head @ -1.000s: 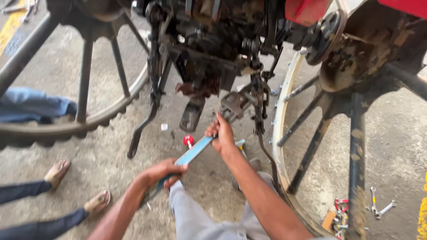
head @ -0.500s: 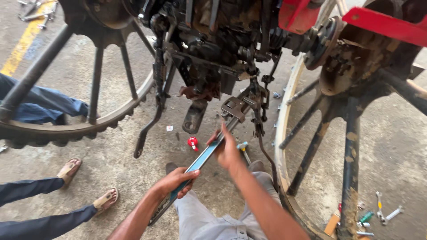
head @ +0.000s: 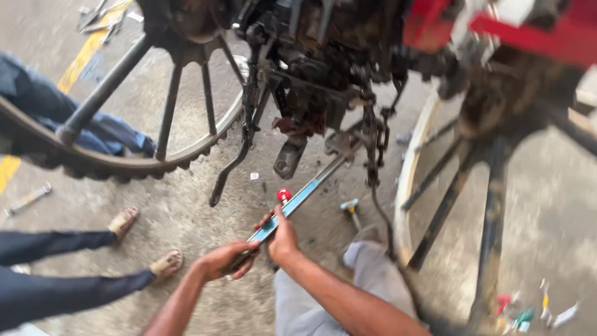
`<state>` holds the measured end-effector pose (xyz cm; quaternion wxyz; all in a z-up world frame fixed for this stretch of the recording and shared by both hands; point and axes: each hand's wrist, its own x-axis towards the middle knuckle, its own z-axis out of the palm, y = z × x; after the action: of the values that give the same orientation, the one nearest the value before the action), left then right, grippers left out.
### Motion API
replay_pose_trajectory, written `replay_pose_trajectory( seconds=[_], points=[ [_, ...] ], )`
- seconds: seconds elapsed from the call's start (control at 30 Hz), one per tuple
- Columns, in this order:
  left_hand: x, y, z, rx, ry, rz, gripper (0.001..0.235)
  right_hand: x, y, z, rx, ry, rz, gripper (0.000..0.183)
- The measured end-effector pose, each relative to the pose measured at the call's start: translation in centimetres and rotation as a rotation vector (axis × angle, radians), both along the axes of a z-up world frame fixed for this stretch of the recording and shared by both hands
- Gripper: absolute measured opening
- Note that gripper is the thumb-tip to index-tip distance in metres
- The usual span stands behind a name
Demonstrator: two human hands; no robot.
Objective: The person uses a large pipe wrench to adjust a hitch component on the rear of a tractor and applies oil to mechanical joints using a red oil can.
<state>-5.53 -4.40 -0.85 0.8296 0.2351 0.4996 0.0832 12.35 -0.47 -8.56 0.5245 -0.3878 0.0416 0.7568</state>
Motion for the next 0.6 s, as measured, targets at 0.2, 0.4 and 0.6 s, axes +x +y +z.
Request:
replay_pose_trajectory(
  seconds=[0.2, 0.4, 0.6],
  points=[
    [2.2, -3.5, -0.1, 0.018, -0.119, 0.16, 0.032, -0.3, -2.7, 0.0, 0.051, -0.017, -0.026, 0.033],
    [9.3, -7.9, 3.8, -0.056, 0.014, 0.324, 0.045, 5.7, -5.3, 2.5, 0.032, 0.044, 0.083, 0.026],
    [21.4, -12.2, 7.9, -0.154, 0.103, 0.522, 0.058, 15.5, -8.3, 7.0, 0.034, 0.057, 0.156, 0.025]
  ],
)
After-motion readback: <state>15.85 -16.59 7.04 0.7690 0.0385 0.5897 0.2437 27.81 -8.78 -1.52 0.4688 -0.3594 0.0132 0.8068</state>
